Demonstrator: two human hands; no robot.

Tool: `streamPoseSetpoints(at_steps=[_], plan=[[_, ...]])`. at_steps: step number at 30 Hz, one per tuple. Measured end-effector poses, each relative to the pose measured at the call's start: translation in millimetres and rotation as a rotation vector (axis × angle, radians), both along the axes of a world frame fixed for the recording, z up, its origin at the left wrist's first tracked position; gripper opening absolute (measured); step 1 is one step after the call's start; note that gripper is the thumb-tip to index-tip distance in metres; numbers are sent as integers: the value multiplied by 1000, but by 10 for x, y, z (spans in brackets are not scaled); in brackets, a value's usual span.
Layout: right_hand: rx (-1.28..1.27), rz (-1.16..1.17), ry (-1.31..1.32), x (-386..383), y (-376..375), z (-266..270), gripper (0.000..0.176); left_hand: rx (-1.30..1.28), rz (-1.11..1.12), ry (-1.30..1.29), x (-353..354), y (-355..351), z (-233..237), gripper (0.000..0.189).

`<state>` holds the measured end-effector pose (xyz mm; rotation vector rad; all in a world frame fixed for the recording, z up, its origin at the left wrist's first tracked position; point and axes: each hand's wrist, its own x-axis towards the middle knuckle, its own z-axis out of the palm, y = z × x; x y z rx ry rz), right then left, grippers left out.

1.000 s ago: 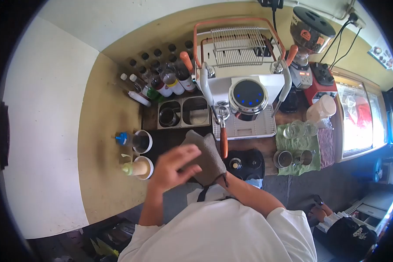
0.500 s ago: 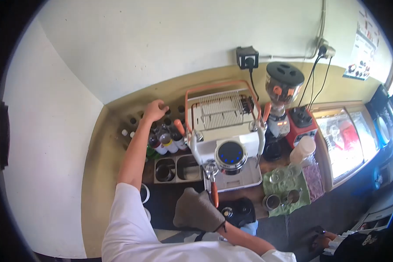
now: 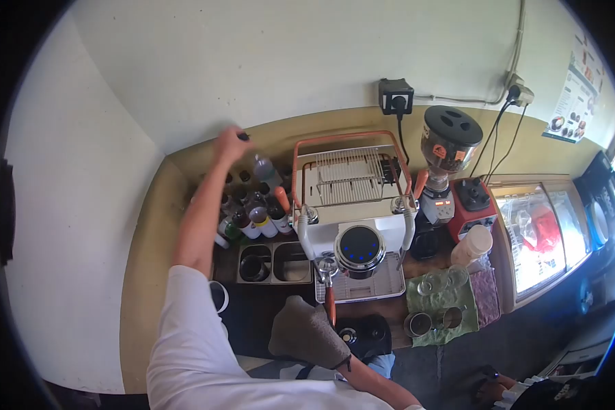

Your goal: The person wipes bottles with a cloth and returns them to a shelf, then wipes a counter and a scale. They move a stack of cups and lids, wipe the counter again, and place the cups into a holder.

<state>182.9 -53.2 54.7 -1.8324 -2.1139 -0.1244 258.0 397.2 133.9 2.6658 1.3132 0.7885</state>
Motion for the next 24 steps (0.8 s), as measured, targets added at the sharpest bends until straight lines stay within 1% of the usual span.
streamPoseSetpoints(at_steps=[1,2,3,5,7,8,9,11,12,13,15,17,19,21,22,24], plan=[[9,22,6,-13,0,2,21,55,-3,-30,-110,-68,373,54],[20,34,11,-32,-3,-12,20,143,24,-116,-224,-130,683,61],[30,48,14,-50,6,-19,18,156,10,-140,-355,-197,1073,63],[43,74,18,-87,28,-17,17,218,-77,-273,-696,-637,1828,58],[56,86,12,-128,46,-39,16,457,-258,-477,-1012,-987,2284,43],[59,94,11,-137,52,-46,16,490,-302,-587,-1157,-1274,2470,40],[64,98,8,-159,58,-66,16,524,-350,-697,-1255,-1534,2546,38],[79,99,-1,-188,68,-98,17,575,-592,-1171,-1337,-1781,2495,45],[82,98,-4,-209,60,-118,18,677,-768,-1359,-1324,-1816,2423,42],[89,100,-7,-216,59,-141,19,629,-682,-1399,-1348,-1903,2272,41],[100,81,-12,-201,43,-200,22,512,-507,-1479,-1427,-2151,1806,40],[107,42,-22,-146,4,-293,25,303,-273,-1280,-1440,-2176,1283,33],[104,-40,-51,-37,-68,-471,28,8,-246,-1155,-1481,-2188,797,28],[107,-69,13,73,-135,-596,32,-239,-250,-1062,-1630,-2261,407,30],[102,-37,115,110,-149,-641,33,-304,-316,-1065,-1725,-2347,290,29],[64,129,524,90,-124,-580,55,-447,-433,-1064,-1914,-2516,92,27]])
